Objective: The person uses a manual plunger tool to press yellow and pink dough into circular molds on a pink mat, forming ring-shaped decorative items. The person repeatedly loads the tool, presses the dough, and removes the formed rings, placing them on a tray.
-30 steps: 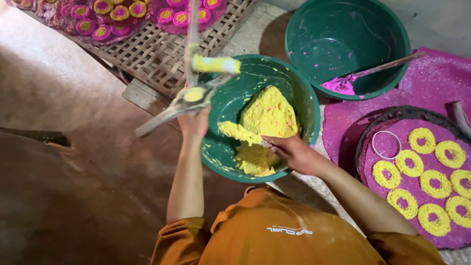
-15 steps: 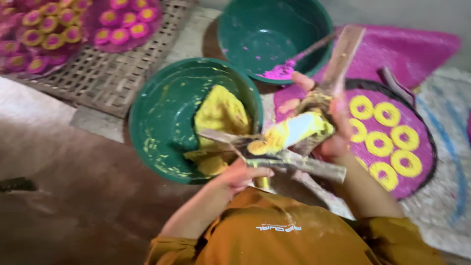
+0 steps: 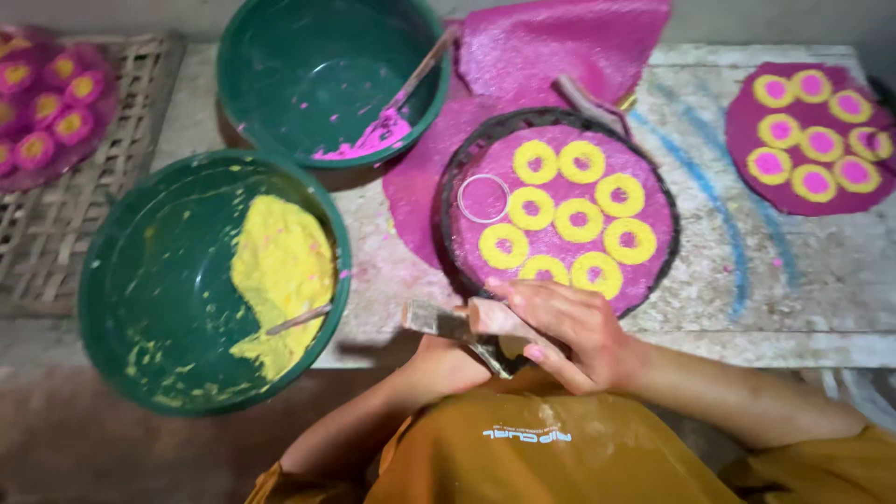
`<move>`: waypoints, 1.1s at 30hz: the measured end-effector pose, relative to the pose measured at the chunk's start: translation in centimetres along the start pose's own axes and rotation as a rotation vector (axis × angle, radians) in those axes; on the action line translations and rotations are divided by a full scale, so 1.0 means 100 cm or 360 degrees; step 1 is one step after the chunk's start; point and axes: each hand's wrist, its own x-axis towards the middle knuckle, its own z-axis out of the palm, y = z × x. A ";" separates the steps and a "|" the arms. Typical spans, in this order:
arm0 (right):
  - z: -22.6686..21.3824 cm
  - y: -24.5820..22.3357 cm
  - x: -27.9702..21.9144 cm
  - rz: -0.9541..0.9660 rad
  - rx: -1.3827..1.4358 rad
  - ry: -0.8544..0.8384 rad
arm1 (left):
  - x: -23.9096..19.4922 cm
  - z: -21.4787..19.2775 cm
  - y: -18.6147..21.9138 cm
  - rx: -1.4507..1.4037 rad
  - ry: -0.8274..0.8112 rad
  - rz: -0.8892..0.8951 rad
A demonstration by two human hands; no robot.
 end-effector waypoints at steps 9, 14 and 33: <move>-0.056 0.046 -0.101 0.1335 0.2154 -0.0620 | 0.067 -0.010 -0.018 -0.0245 -0.0443 -0.0167; -0.046 0.043 -0.148 0.1352 0.1660 -0.0193 | 0.136 -0.070 -0.157 -0.0663 0.0465 -0.0010; -0.039 0.077 -0.133 0.1553 0.1817 0.0135 | 0.058 0.028 -0.186 -0.0461 0.1440 -0.0085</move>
